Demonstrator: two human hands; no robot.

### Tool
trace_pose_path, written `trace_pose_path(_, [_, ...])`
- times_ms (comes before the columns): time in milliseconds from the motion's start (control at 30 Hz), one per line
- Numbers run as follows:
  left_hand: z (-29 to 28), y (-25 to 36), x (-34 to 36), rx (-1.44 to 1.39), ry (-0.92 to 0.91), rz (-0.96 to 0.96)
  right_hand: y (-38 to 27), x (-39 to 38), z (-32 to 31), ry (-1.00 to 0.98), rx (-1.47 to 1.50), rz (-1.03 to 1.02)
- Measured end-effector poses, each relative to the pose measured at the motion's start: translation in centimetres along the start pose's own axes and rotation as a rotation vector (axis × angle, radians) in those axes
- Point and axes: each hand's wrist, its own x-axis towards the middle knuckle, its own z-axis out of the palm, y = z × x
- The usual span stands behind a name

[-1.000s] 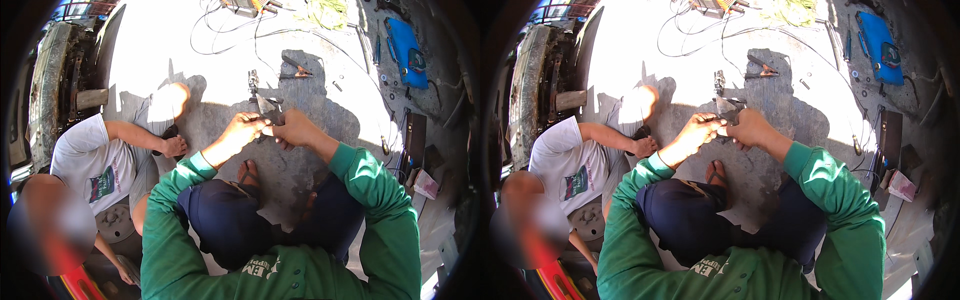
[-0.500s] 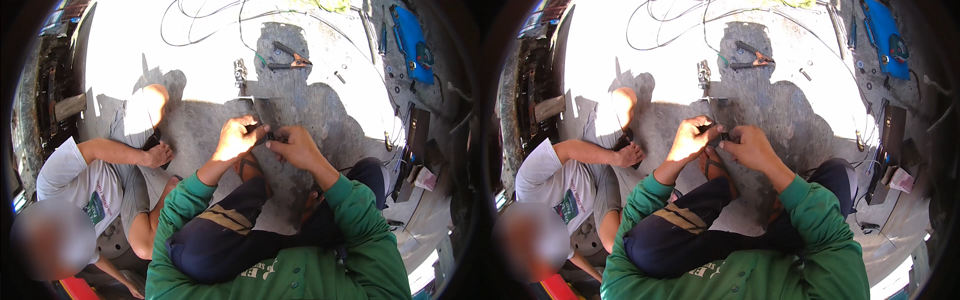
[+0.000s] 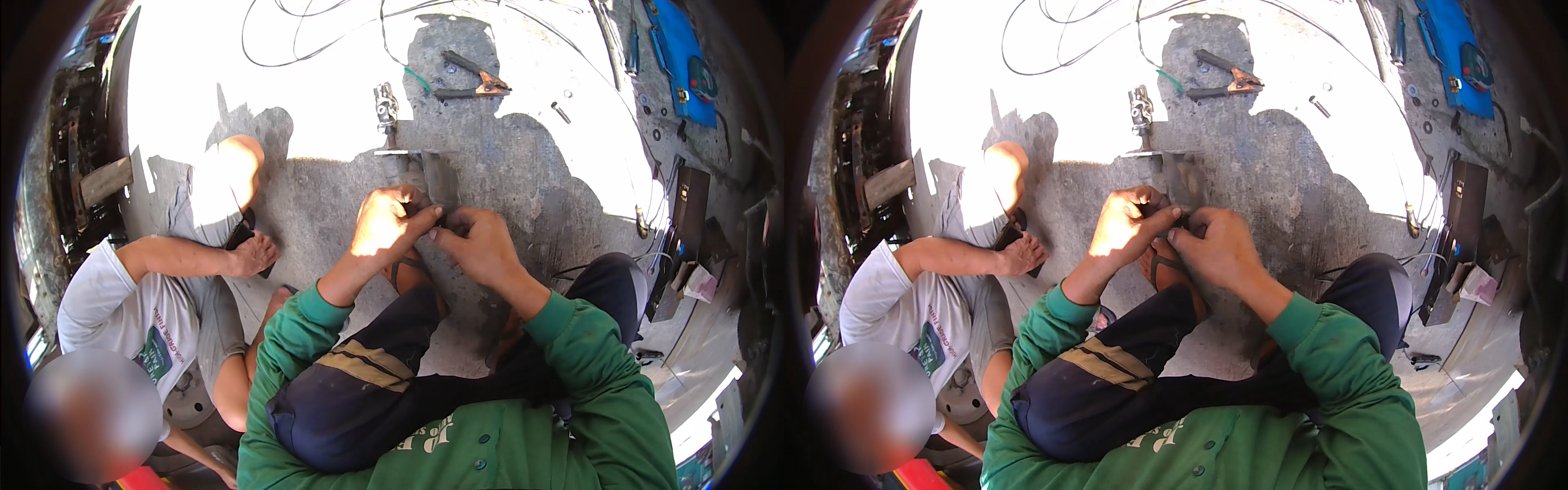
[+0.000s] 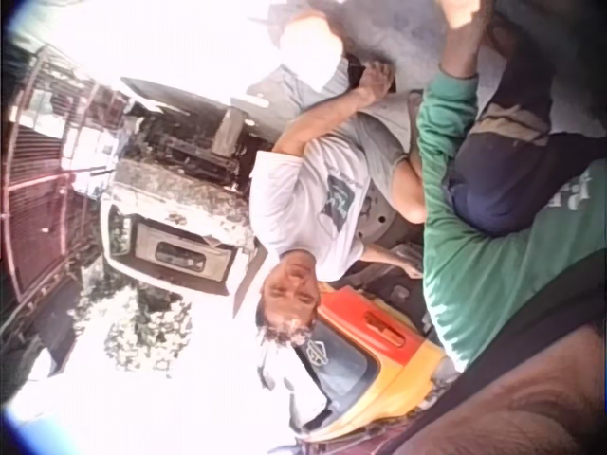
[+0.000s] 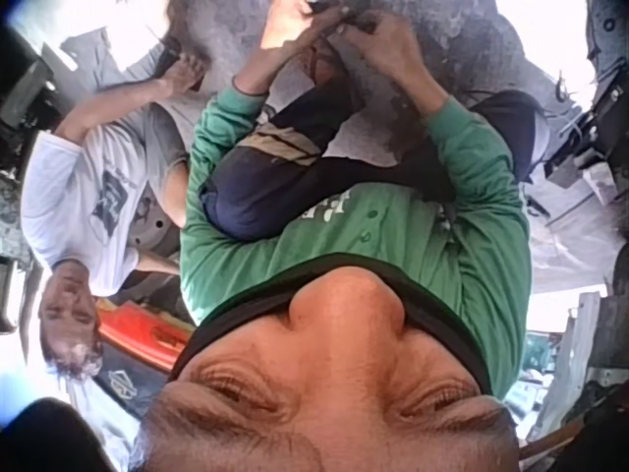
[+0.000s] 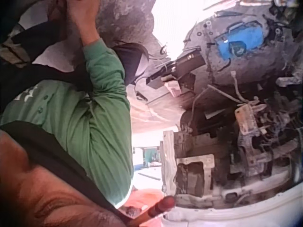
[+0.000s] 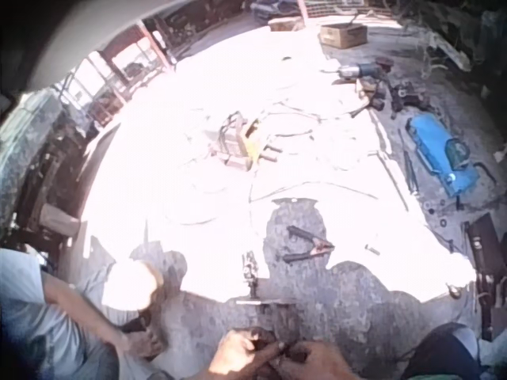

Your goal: The person sits on the floor and uses a screwdriver to disassemble a metal mechanical component, removing small parts and placing them on the ground. The person then reassembles the component by hand, fitting the pieces back together.

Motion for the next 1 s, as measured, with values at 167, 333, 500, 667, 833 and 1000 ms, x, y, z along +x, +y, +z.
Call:
trace_pose_path(167, [-1.6, 0.2, 0.0, -0.187, 0.020, -0.004, 0.7, -0.1, -0.6, -0.016, 0.172, -0.031])
trace_pose_path(333, [-1.1, -2.3, 0.6, -0.277, 0.067, 0.103, 1.7, 0.5, 0.2, -0.028, 0.157, -0.079])
trace_pose_path(500, [-0.8, -1.7, 0.8, -0.253, 0.086, 0.091, 0.9, 0.4, -0.2, -0.015, -0.003, -0.114])
trace_pose_path(667, [-1.4, -1.6, 1.0, -0.243, 0.047, 0.085, 0.2, 0.1, -0.6, -0.007, -0.069, -0.146])
trace_pose_path(833, [-1.0, -1.4, 0.8, -0.245, 0.073, 0.056, -0.3, 0.0, -0.9, -0.012, -0.119, -0.195])
trace_pose_path(1000, [-0.6, -1.4, 0.6, -0.303, 0.082, 0.098, -0.4, -0.1, -0.9, -0.022, -0.127, -0.213])
